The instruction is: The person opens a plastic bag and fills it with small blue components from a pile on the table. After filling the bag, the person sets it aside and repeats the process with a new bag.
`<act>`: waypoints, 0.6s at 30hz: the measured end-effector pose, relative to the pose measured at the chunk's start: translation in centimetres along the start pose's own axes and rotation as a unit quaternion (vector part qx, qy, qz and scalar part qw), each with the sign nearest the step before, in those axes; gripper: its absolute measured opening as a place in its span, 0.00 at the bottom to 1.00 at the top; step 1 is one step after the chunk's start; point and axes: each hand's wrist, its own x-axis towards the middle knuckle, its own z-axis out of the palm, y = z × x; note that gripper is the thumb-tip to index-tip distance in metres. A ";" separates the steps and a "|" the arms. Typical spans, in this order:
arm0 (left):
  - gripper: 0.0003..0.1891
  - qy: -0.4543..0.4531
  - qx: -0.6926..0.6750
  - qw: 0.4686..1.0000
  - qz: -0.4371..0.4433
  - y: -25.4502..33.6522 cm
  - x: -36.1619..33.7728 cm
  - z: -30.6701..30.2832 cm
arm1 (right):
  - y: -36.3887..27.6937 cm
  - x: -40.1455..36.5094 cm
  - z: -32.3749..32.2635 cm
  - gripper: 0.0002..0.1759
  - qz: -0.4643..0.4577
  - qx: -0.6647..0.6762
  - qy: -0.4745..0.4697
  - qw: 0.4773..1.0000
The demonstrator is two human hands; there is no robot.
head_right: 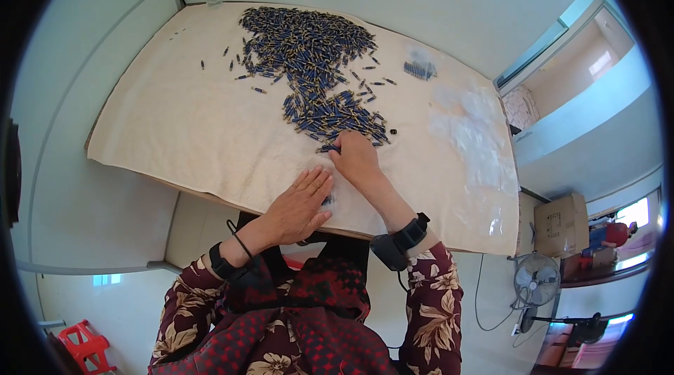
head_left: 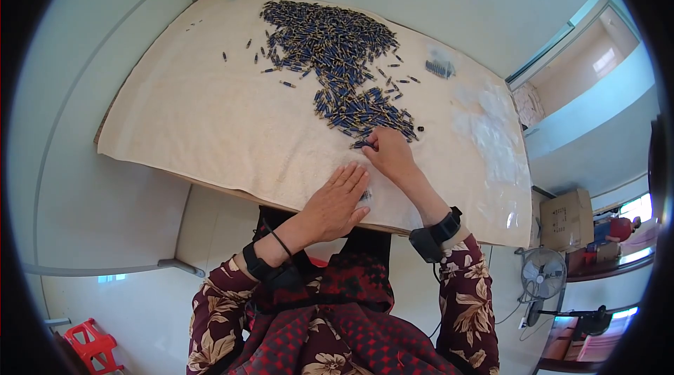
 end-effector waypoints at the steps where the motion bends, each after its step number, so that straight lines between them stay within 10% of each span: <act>1: 0.33 0.001 -0.008 1.000 -0.001 0.0 0.0 0.0 | 0.1 -0.1 -0.2 0.11 -0.007 0.011 -0.008 1.000; 11: 0.23 0.181 -0.159 0.970 0.017 -0.6 0.8 -1.1 | -0.6 -3.4 -2.7 0.11 0.095 0.352 0.017 0.931; 14: 0.16 0.218 -0.512 0.812 -0.175 0.1 2.1 -1.1 | -3.2 -5.4 -3.2 0.06 0.082 0.388 0.009 0.918; 18: 0.12 0.235 -0.587 0.760 -0.150 0.8 2.6 -0.7 | -5.3 -6.8 -3.4 0.06 0.041 0.339 0.027 0.940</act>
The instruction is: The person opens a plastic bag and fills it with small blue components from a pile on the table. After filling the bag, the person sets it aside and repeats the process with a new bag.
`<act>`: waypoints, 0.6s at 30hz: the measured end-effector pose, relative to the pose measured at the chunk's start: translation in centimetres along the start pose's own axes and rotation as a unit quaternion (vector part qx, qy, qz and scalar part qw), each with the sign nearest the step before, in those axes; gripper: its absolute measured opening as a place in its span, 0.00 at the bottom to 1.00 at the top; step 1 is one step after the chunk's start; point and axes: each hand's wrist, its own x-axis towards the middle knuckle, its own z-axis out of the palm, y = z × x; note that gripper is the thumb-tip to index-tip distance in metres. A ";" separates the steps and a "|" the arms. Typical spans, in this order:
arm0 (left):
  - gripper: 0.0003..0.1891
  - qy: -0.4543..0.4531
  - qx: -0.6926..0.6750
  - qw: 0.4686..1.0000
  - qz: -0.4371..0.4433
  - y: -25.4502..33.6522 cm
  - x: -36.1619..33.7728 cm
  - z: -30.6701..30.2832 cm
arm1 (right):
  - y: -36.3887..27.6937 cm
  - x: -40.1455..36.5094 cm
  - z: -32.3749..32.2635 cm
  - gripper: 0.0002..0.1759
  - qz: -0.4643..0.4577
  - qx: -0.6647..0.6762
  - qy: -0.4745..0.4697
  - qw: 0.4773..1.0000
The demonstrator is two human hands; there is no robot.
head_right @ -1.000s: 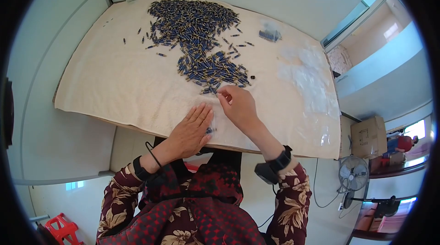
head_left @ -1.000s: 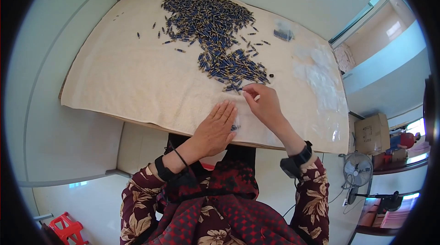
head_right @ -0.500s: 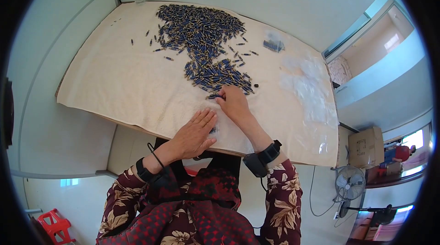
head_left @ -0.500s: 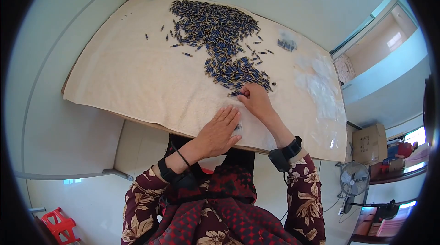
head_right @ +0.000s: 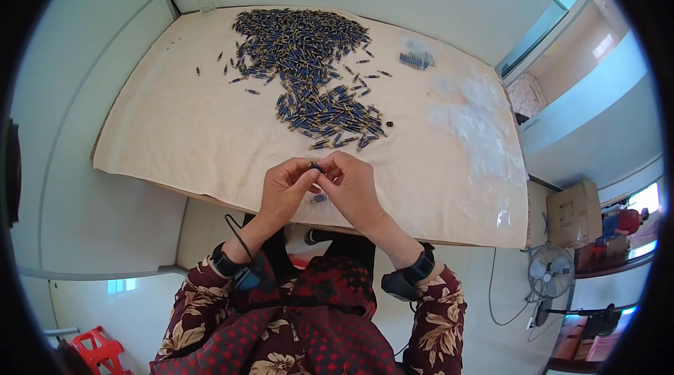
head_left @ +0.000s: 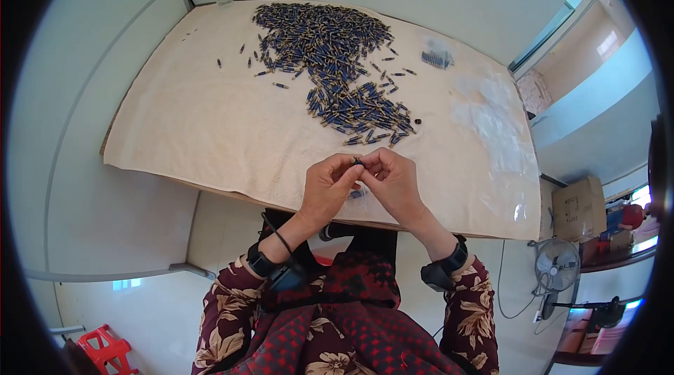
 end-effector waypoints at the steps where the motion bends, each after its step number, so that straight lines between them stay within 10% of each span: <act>1: 0.12 0.000 0.003 1.000 -0.001 0.1 0.0 0.0 | -0.1 -0.2 0.0 0.06 0.000 0.003 0.001 1.000; 8: 0.13 0.010 -0.064 0.997 -0.043 1.8 -0.5 -0.1 | -0.1 -0.8 -0.6 0.07 -0.128 0.013 0.021 0.991; 18: 0.16 -0.072 -0.040 0.991 -0.103 2.7 -0.6 -1.1 | -2.6 -1.2 -3.3 0.07 -0.054 -0.104 -0.090 0.989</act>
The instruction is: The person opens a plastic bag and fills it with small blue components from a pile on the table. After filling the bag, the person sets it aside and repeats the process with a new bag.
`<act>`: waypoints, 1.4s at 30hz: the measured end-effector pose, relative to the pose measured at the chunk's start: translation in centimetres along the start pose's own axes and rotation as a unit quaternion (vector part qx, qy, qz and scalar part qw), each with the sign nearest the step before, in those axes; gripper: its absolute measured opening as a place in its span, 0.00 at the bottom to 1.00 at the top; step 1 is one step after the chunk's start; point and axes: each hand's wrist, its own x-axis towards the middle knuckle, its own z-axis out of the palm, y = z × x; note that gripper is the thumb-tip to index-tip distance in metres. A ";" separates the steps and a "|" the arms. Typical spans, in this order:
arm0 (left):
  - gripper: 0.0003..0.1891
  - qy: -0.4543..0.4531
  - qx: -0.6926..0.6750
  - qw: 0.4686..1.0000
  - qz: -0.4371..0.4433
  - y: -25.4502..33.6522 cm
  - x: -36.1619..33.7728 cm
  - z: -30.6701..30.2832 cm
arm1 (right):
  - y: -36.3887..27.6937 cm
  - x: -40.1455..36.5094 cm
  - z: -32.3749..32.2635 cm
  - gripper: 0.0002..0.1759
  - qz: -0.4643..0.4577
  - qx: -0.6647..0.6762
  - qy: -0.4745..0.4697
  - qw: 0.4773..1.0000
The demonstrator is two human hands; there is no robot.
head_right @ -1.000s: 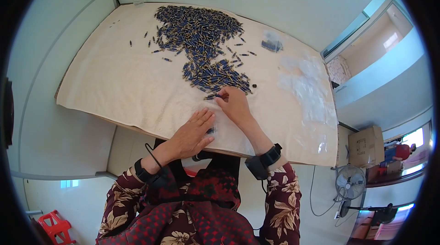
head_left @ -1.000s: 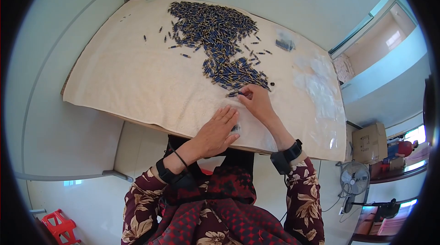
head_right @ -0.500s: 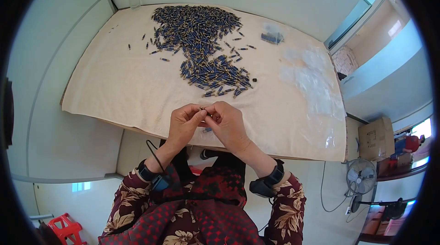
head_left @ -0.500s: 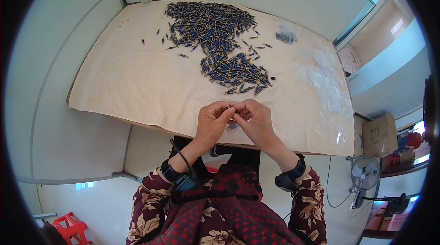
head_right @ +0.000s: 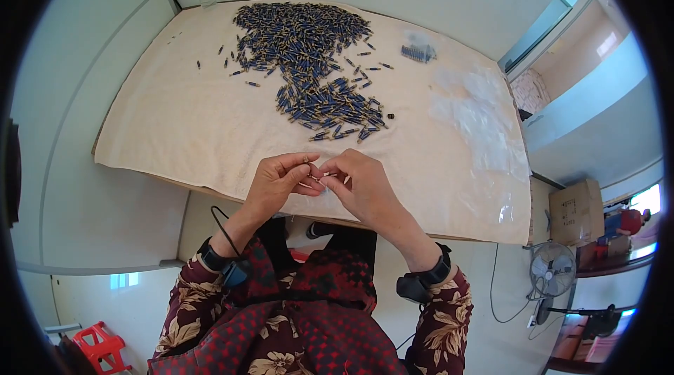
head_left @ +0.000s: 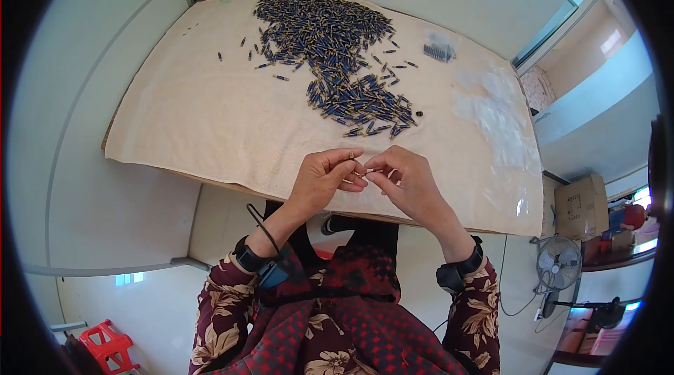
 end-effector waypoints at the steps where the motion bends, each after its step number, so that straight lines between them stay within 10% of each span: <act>1: 0.16 -0.002 0.008 1.000 0.007 -0.1 -0.1 0.1 | -0.3 0.1 0.0 0.07 0.034 0.026 -0.007 0.999; 19: 0.17 -0.044 0.004 0.999 -0.019 1.7 -1.4 0.6 | -0.1 0.4 1.6 0.11 -0.026 0.148 0.043 0.988; 35: 0.22 -0.087 0.143 0.983 -0.076 1.8 -0.9 0.3 | 0.8 -1.1 -0.6 0.04 0.161 0.185 -0.049 0.968; 42: 0.14 0.051 0.462 0.838 0.285 -1.8 -1.5 -2.7 | 5.5 -2.8 -0.9 0.03 0.184 0.155 0.100 0.966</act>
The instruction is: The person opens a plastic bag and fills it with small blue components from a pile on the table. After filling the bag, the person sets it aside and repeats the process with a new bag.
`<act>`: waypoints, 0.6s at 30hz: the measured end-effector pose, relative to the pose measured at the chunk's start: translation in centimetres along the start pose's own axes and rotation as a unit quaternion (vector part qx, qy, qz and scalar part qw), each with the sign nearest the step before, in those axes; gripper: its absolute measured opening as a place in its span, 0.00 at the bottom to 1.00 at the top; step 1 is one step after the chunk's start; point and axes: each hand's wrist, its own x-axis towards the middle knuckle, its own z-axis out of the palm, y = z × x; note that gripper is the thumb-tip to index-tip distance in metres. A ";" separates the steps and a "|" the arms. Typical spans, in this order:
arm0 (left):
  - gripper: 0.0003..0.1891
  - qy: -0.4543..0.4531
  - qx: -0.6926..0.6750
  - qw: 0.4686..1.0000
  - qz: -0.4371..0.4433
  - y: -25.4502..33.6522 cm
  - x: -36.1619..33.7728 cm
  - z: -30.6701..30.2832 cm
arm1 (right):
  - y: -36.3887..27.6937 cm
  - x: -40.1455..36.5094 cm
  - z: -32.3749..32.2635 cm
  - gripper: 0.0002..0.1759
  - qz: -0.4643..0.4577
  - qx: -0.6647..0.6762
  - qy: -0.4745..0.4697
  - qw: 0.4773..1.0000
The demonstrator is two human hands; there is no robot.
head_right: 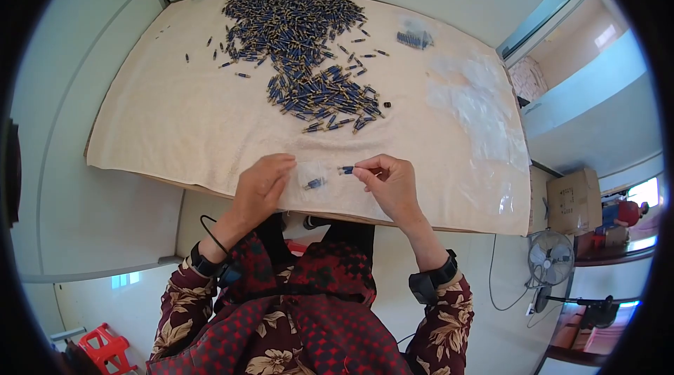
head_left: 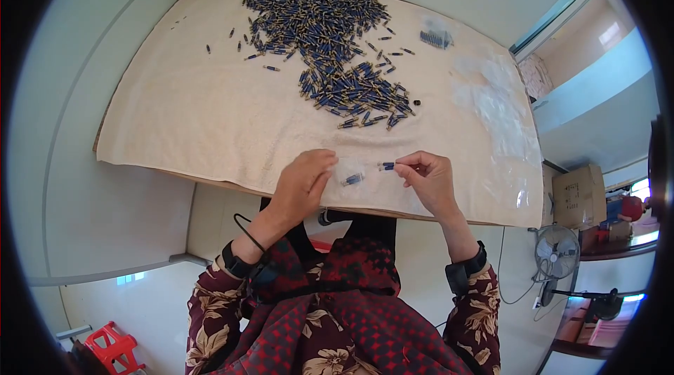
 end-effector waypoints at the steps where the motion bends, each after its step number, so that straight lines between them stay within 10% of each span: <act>1: 0.14 -0.002 0.000 1.000 -0.002 -0.4 -0.7 0.4 | 0.2 0.0 0.0 0.03 0.003 0.002 -0.001 1.000; 18: 0.14 -0.138 0.038 0.989 0.043 -0.4 -1.4 0.7 | 1.4 2.2 1.3 0.08 0.065 0.045 -0.113 0.990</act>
